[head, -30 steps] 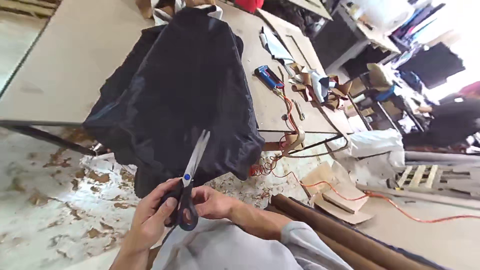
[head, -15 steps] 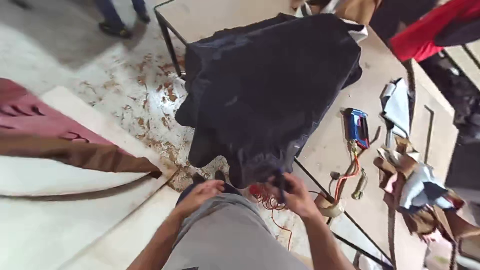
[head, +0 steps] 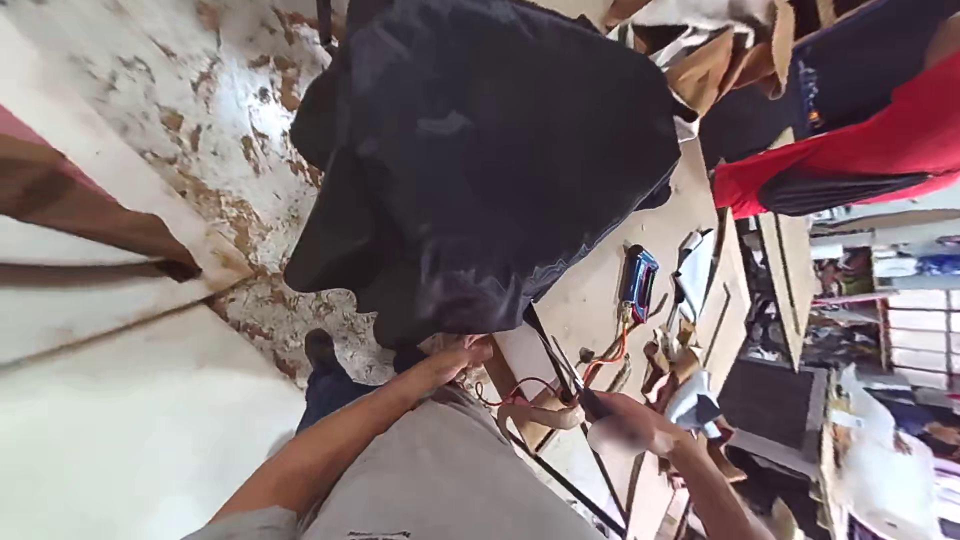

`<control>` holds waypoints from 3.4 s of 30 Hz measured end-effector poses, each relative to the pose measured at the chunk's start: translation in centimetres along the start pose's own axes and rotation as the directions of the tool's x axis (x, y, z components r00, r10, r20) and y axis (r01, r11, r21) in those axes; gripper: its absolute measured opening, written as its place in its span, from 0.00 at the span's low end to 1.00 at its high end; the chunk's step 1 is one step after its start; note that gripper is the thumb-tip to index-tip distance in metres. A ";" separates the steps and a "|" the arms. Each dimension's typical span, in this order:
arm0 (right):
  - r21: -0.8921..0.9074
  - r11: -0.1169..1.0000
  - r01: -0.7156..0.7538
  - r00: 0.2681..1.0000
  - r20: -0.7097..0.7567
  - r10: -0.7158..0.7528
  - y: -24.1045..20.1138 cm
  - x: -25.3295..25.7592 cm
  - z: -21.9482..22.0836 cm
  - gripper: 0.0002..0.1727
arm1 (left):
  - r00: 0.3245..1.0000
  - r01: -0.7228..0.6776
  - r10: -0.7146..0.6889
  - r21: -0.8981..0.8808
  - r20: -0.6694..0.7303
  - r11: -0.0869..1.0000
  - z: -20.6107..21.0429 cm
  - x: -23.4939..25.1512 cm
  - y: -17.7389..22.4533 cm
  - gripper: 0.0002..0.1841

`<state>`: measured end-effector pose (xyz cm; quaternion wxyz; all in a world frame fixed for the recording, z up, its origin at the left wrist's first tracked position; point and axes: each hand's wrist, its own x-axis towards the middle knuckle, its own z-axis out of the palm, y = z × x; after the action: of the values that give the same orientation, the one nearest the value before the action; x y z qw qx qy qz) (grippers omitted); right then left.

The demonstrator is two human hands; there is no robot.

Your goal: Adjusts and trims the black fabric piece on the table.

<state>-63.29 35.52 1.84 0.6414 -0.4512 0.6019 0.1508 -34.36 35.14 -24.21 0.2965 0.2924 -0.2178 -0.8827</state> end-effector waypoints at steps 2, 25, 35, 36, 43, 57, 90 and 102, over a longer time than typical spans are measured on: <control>-0.084 0.994 -0.068 0.994 0.076 0.075 1.0 1.6 -3.9 0.43 | 0.988 -0.120 0.090 -0.265 -0.122 0.957 2.2 1.6 0.3 0.24; -0.467 0.742 0.480 0.860 0.418 -0.294 -2.4 15.6 -12.5 0.18 | 0.786 -0.318 0.270 0.010 -0.556 0.948 10.1 1.3 0.4 0.14; -0.517 0.719 0.464 0.875 0.395 -0.281 -5.0 15.2 -10.2 0.18 | 0.837 -0.247 0.187 -0.050 -0.514 0.968 9.4 0.7 0.0 0.13; -0.520 0.726 0.451 0.882 0.384 -0.273 -5.3 15.1 -9.9 0.17 | 0.842 -0.242 0.184 -0.051 -0.507 0.969 9.3 0.6 0.1 0.13; -0.531 0.755 0.384 0.920 0.288 -0.265 -6.3 15.3 -7.5 0.21 | 0.896 -0.170 0.148 -0.015 -0.419 0.985 8.6 0.0 -0.4 0.15; -0.477 0.809 0.343 0.938 0.127 -0.323 -9.3 16.5 -0.6 0.23 | 0.959 0.062 0.064 0.422 -0.276 0.904 6.5 -2.3 -0.4 0.19; -0.212 0.945 0.251 0.915 -0.266 -0.303 -20.8 20.3 13.0 0.24 | 0.979 0.024 0.146 0.795 -0.140 0.606 -7.9 -19.4 11.9 0.21; -0.399 0.900 0.175 0.903 -0.298 -0.309 -21.9 20.8 13.7 0.31 | 0.659 0.433 0.623 0.890 -0.422 0.144 -10.4 -11.5 15.9 0.27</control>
<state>-33.70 26.66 -10.16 0.4417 -0.6538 0.6072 0.0932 -13.82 28.81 -18.57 0.1534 0.7217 -0.6138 -0.2808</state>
